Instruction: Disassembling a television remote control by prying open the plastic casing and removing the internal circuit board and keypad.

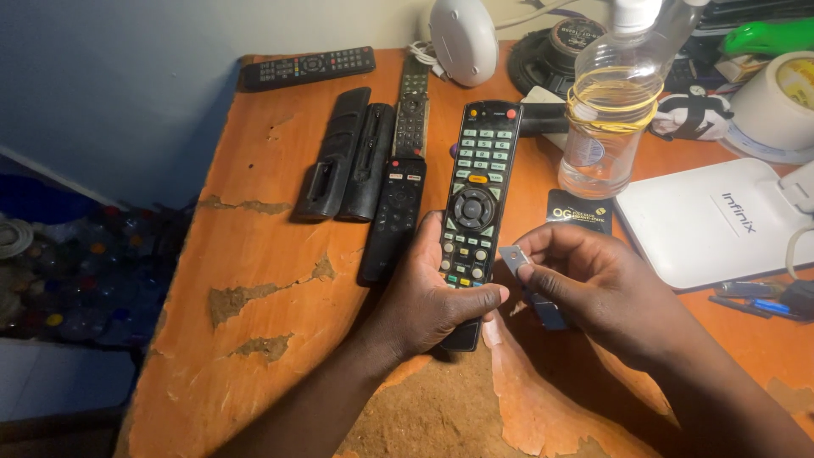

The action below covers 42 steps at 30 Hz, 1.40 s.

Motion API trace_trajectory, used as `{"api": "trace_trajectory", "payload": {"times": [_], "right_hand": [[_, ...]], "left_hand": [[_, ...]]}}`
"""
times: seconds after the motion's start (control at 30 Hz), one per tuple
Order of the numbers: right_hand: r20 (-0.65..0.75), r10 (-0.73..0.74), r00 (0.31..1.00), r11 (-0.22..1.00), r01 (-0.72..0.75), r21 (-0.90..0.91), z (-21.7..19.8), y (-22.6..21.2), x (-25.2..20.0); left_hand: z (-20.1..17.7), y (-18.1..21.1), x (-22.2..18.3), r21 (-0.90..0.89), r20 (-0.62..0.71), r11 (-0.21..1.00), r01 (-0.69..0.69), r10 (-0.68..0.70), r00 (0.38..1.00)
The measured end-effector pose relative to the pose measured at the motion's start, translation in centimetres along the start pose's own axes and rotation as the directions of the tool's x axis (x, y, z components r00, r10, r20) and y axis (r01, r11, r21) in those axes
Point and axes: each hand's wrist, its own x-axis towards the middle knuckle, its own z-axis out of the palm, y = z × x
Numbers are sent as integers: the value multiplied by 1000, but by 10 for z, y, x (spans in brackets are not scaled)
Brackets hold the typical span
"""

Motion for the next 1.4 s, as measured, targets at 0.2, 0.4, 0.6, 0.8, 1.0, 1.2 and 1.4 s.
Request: {"api": "trace_trajectory", "payload": {"times": [0.2,0.4,0.6,0.8,1.0,1.2,1.4], "right_hand": [[-22,14,1000,1000,-14,10,6,-3,-2],[-18,-2,1000,999,3,49,10,-6,-6],[-94,-19,995,996,10,-93,12,-5,-6],[-173,-39,984,994,20,-108,16,6,-5],[-237,-159,958,983,132,-124,27,12,-8],[-232,-212,949,976,196,-92,30,12,-9],[-186,-175,967,982,185,35,29,12,-10]], "left_hand": [[-2,-7,3,-8,12,999,-33,33,999],[0,-5,1,-17,11,1000,-3,3,1000],[1,-1,-1,-7,12,1000,9,-9,1000],[4,1,-4,33,15,999,11,-11,1000],[16,9,-10,90,-72,996,21,-15,997],[20,14,-13,52,-85,997,55,-51,995],[17,9,-12,-47,-51,990,136,-138,989]]}}
